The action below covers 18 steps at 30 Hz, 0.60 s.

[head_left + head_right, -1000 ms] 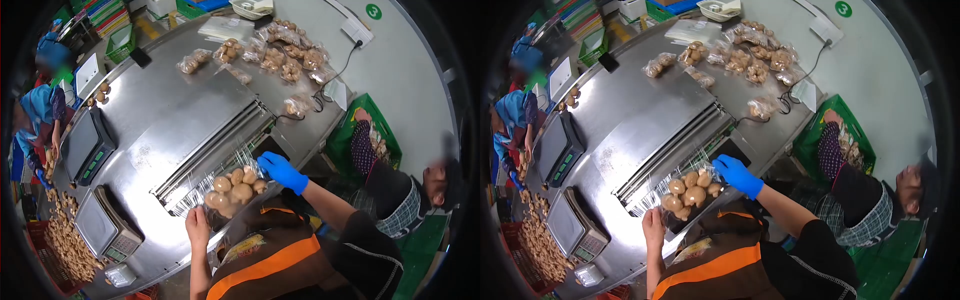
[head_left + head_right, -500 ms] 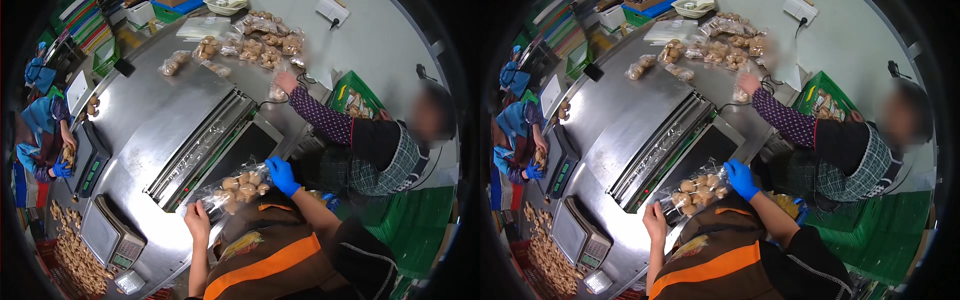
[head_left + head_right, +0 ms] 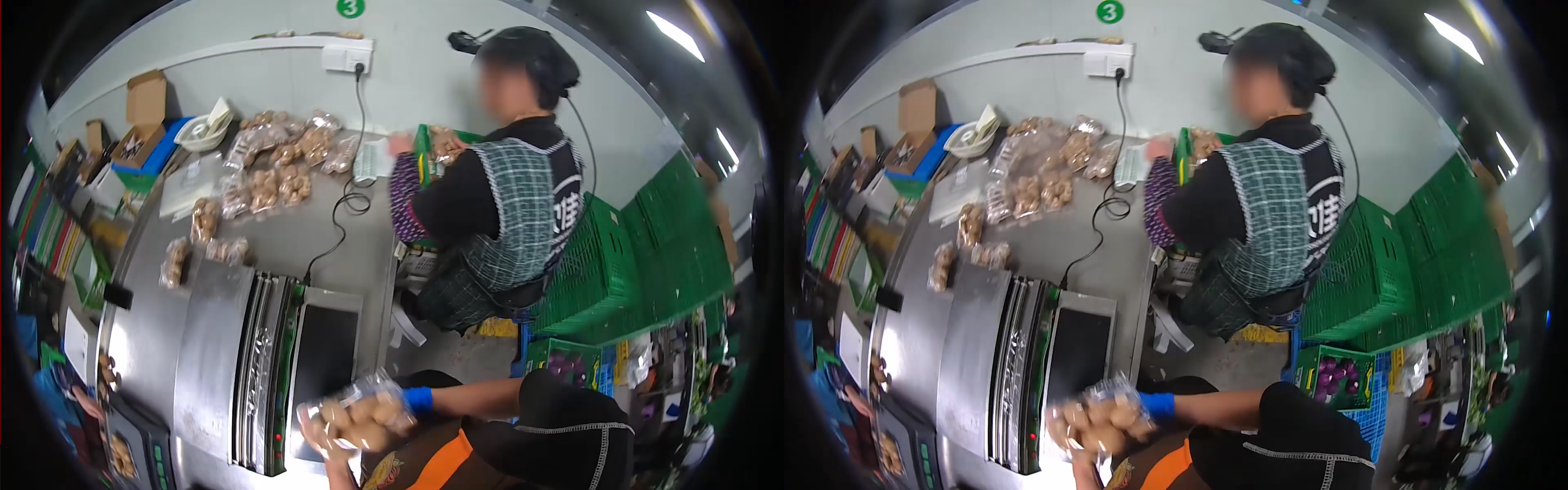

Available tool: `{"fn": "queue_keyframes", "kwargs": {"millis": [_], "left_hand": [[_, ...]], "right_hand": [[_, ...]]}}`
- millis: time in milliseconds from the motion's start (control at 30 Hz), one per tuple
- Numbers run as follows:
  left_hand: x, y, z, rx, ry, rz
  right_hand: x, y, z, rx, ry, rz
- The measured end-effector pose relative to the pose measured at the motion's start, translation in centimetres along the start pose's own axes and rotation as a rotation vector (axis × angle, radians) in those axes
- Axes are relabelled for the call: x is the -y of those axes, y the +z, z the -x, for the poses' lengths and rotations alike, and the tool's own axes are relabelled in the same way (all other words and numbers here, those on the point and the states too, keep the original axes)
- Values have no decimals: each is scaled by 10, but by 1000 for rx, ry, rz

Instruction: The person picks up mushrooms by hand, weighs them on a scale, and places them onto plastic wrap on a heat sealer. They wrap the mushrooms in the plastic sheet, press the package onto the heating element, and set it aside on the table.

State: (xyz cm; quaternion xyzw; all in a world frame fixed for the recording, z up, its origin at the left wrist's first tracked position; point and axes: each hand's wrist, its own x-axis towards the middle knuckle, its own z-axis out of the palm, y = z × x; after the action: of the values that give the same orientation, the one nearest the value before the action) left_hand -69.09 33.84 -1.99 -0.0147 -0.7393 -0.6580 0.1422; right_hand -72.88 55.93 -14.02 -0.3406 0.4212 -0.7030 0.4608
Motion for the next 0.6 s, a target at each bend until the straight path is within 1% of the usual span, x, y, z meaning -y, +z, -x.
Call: {"fn": "queue_keyframes", "kwargs": {"millis": [33, 67, 100, 167, 200, 267, 300, 333, 367, 400, 467, 500, 533, 600], "left_hand": [[-25, 7, 6, 18, -105, 154], [-51, 12, 11, 57, -164, 234], [-72, 12, 12, 110, -231, 316], [-103, 9, 9, 206, -370, 451], [-113, 10, 5, 259, -438, 514], [-124, 12, 5, 355, -570, 642], [-133, 16, 0, 389, -635, 703], [-136, 18, 1, 400, -689, 758], [-136, 21, 3, 400, -729, 802], [-140, 23, 3, 403, -787, 852], [-137, 25, 2, 375, -877, 925], [-136, 25, 2, 349, -912, 952], [-134, 25, -3, 319, -938, 973], [-129, 23, -8, 248, -970, 1013]], "right_hand": [[48, 28, -7, 37, 35, 40], [112, 58, -18, 56, -7, 107], [151, 77, -24, 88, -59, 137], [190, 90, -29, 114, -123, 179], [189, 83, -27, 72, -76, 214], [133, 39, -4, -136, 315, 254], [162, 35, -12, -346, 339, 552], [193, 34, -21, -482, 549, 180], [244, 44, -23, -414, 426, 8], [274, 54, -19, -349, 306, -173], [283, 66, -11, 37, 206, -25], [286, 76, -12, 143, 234, 266], [287, 79, -13, -7, 245, 349], [297, 66, -29, -186, 564, 219]]}}
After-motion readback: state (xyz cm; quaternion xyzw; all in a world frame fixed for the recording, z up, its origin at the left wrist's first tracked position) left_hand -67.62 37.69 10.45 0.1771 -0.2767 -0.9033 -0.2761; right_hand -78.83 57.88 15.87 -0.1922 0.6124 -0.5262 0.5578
